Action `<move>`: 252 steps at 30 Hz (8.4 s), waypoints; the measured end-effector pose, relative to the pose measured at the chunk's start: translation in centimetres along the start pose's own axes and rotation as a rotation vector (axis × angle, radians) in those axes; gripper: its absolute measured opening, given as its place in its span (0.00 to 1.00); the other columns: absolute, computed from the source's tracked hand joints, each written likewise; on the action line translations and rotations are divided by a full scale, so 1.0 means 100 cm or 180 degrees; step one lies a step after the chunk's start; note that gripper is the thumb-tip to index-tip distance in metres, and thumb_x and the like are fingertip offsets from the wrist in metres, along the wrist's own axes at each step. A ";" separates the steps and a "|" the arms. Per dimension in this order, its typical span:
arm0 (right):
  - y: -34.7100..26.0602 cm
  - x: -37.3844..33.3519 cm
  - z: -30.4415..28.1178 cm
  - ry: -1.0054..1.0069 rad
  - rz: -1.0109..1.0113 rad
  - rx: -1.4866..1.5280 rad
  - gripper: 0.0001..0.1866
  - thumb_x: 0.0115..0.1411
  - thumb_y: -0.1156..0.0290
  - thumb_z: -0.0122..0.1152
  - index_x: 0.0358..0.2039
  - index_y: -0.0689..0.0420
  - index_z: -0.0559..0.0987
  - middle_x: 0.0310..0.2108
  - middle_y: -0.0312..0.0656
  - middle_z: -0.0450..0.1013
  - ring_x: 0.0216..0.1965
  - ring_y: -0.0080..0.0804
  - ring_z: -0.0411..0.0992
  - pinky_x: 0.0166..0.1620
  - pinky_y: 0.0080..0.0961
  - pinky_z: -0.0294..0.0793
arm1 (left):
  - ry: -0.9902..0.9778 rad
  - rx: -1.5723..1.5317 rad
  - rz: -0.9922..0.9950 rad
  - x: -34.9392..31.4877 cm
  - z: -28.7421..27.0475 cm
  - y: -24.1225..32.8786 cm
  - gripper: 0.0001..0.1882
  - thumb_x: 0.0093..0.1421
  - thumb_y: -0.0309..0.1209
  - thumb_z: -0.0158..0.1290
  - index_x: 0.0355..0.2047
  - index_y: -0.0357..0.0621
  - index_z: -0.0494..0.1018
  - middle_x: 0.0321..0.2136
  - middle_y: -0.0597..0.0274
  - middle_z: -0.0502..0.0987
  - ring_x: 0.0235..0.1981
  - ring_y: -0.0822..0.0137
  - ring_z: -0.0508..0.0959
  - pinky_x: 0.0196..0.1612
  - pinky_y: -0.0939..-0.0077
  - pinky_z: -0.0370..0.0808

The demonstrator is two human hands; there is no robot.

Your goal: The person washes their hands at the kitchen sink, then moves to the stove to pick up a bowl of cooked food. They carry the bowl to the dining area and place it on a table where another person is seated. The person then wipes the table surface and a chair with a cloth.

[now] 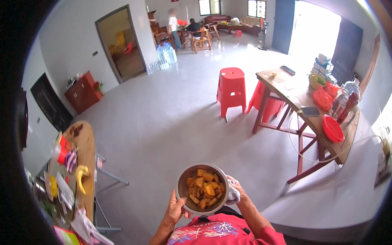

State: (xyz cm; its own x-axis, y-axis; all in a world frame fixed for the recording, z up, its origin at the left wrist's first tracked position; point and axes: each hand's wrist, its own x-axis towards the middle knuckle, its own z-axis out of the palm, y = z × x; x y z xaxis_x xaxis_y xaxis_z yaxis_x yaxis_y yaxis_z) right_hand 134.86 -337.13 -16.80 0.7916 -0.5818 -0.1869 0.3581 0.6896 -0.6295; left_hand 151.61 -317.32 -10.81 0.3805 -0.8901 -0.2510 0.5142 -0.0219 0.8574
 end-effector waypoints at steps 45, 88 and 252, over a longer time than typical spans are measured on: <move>-0.345 1.107 -0.135 0.0704 -0.0341 0.0544 0.25 0.55 0.68 0.56 0.52 0.62 0.64 0.48 0.47 0.67 0.46 0.37 0.69 0.49 0.35 0.72 | -0.0995 0.0610 -0.0773 1.215 -0.135 0.370 0.19 0.64 0.33 0.43 0.52 0.46 0.51 0.24 0.63 0.73 0.11 0.77 0.70 0.10 0.88 0.68; -1.048 2.154 -0.522 0.1230 -0.0898 0.0453 0.27 0.58 0.61 0.51 0.55 0.59 0.60 0.52 0.46 0.63 0.50 0.38 0.66 0.52 0.37 0.69 | -0.1942 0.0836 -0.0824 2.534 0.134 0.552 0.24 0.64 0.32 0.40 0.57 0.47 0.47 0.18 0.65 0.72 0.09 0.80 0.68 0.10 0.89 0.69; -1.588 4.855 -0.320 -0.4790 0.1080 -0.4042 0.21 0.43 0.69 0.68 0.39 0.55 0.74 0.37 0.41 0.68 0.38 0.34 0.67 0.40 0.28 0.68 | 0.4583 -0.0329 0.0949 4.791 -0.450 1.358 0.18 0.62 0.42 0.43 0.25 0.40 0.69 0.23 0.69 0.66 0.27 0.76 0.64 0.31 0.79 0.63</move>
State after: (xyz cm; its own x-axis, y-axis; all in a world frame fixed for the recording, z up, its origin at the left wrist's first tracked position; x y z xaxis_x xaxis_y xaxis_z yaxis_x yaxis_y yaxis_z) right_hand 446.44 -742.85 -31.73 0.6858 0.7120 -0.1510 0.1766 -0.3640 -0.9145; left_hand 438.33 -726.28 -34.87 0.8673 0.3554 -0.3486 0.3093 0.1639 0.9367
